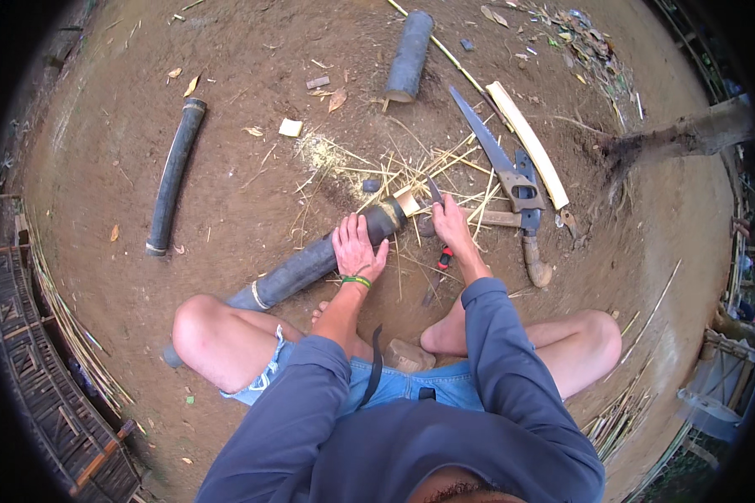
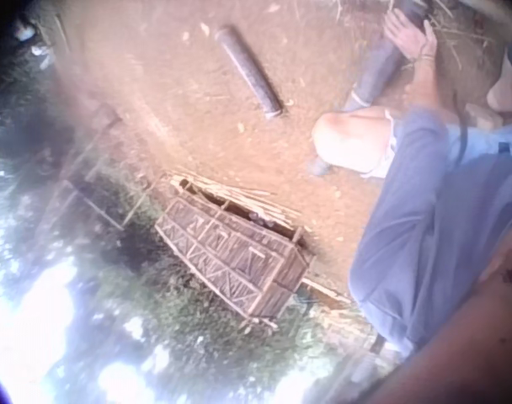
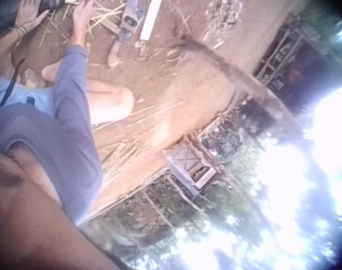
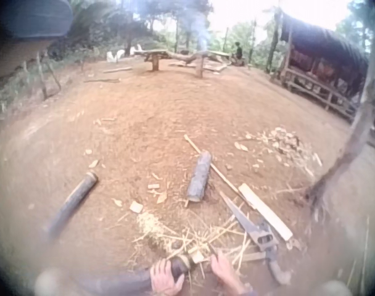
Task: The person sits on the ground and uses a hand saw to cut a section of bamboo. They then use a large knife to hollow out the interior of the bamboo segment and smooth the edges. The person inspects the hollowed bamboo piece and continues to refine the cut with the saw and knife.
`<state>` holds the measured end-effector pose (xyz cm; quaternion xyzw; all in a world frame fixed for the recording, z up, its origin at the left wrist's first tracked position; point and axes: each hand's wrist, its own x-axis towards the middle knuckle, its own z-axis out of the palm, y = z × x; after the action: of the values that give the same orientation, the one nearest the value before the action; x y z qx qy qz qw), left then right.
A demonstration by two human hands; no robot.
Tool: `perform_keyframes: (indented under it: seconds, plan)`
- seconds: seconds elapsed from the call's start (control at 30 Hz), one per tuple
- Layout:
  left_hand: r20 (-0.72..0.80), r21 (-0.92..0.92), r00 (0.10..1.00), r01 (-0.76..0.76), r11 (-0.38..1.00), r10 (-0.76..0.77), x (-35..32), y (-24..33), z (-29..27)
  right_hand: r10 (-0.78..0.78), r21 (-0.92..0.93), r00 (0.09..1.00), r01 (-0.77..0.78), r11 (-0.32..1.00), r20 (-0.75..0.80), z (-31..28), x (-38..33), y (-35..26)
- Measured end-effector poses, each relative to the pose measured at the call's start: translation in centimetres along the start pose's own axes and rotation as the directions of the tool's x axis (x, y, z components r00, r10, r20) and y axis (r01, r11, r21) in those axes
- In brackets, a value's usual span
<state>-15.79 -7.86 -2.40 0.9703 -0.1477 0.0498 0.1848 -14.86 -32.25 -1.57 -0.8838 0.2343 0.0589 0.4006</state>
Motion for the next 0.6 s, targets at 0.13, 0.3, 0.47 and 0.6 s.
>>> perform_keyframes:
  seconds: [0.13,0.3,0.47,0.6]
  plan:
    - [0.236,0.012,0.965,0.114,0.993,-0.113,2.7,0.1,-1.4,-0.074,0.043,0.995,0.071,0.997,0.07,-0.1,-0.6,0.2]
    - [0.41,0.099,0.897,0.135,0.986,-0.164,5.4,0.1,-2.4,-0.01,-0.008,0.997,0.011,1.0,0.079,-0.3,-1.2,-0.8]
    - [0.426,0.027,0.9,0.088,0.996,-0.091,6.2,-0.3,-2.2,-0.08,-0.047,0.996,0.082,0.996,0.033,0.8,0.6,0.1]
    - [0.497,-0.02,0.868,0.01,1.0,0.001,8.8,-2.5,-2.2,-0.104,0.019,0.994,0.104,0.994,0.017,1.2,2.4,-0.2]
